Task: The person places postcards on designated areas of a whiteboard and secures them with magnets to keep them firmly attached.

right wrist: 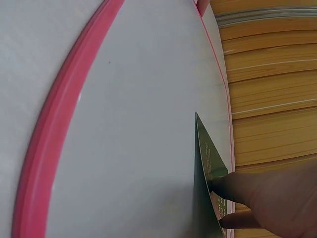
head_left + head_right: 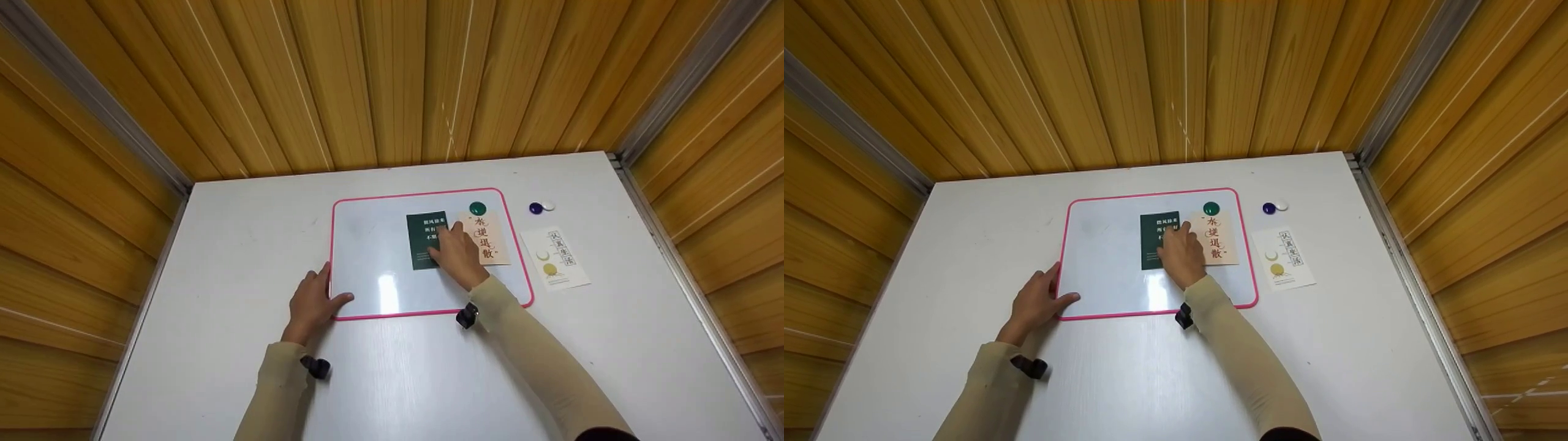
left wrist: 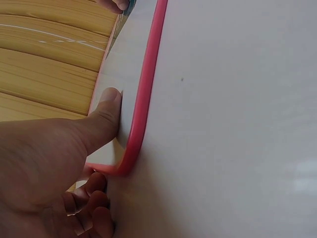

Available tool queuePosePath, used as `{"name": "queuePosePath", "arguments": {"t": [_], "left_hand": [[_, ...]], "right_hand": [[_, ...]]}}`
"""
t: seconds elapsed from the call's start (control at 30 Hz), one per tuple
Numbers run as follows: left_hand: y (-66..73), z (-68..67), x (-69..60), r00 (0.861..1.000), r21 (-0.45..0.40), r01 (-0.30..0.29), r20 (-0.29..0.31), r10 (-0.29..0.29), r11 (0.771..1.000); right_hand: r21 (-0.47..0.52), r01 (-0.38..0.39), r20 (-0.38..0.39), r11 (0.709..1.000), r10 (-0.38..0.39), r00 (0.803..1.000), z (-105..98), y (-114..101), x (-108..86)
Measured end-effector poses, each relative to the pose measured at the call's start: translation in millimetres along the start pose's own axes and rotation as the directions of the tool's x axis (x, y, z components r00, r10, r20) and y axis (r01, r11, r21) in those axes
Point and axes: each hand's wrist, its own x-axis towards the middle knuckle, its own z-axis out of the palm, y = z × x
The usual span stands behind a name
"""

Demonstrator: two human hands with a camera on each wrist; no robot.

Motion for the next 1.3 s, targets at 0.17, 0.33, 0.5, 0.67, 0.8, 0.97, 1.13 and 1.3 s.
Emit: {"name": "queuePosePath", "arguments": {"t": [0.17, 0.33, 0.5, 0.67, 0.8, 0.97, 1.13, 1.3], "left_hand": [[-0.9, 0.5, 0.6, 1.000, -0.011, 0.014, 0.004, -0.014, 1.000], [-0.4, 1.0, 0.2, 1.000, -0.010, 0.020, 0.004, -0.020, 1.000], [0.2, 0.4, -0.5, 1.000, -0.013, 0.023, 0.001, -0.023, 1.000], [1.4, 0.5, -0.2, 1.000, 0.006, 0.011, 0.003, -0.011, 1.000], [1.5, 0.9, 0.2, 1.000, 0.014, 0.013, 0.007, -0.013, 1.000], [0.5, 1.0, 0.7, 1.000, 0.010, 0.019, 0.006, -0.019, 1.000], [-1.0, 1.9, 0.8, 1.000, 0.011, 0.019, 0.001, -0.019, 1.000], [0.3, 0.9, 0.1, 1.000, 0.014, 0.018, 0.004, -0.018, 1.000]], "right_hand": [[-0.012, 0.011, 0.003, 1.000, -0.010, 1.000, 0.4, -2.0, -0.2], [-0.029, 0.021, -0.001, 0.999, -0.021, 1.000, 0.9, -3.3, -1.0], [-0.057, 0.034, -0.020, 0.998, -0.035, 0.999, 1.8, -3.9, -0.9], [-0.124, 0.059, -0.063, 0.991, -0.068, 0.996, 2.6, -3.4, -1.2], [-0.149, 0.069, -0.074, 0.986, -0.080, 0.994, 2.8, -2.7, -1.7], [-0.132, 0.062, -0.058, 0.989, -0.070, 0.996, 2.6, -2.8, -1.7], [-0.111, 0.042, -0.034, 0.993, -0.046, 0.998, 1.0, -4.4, -2.2], [-0.108, 0.035, -0.025, 0.994, -0.037, 0.999, -0.2, -4.4, -1.7]]}}
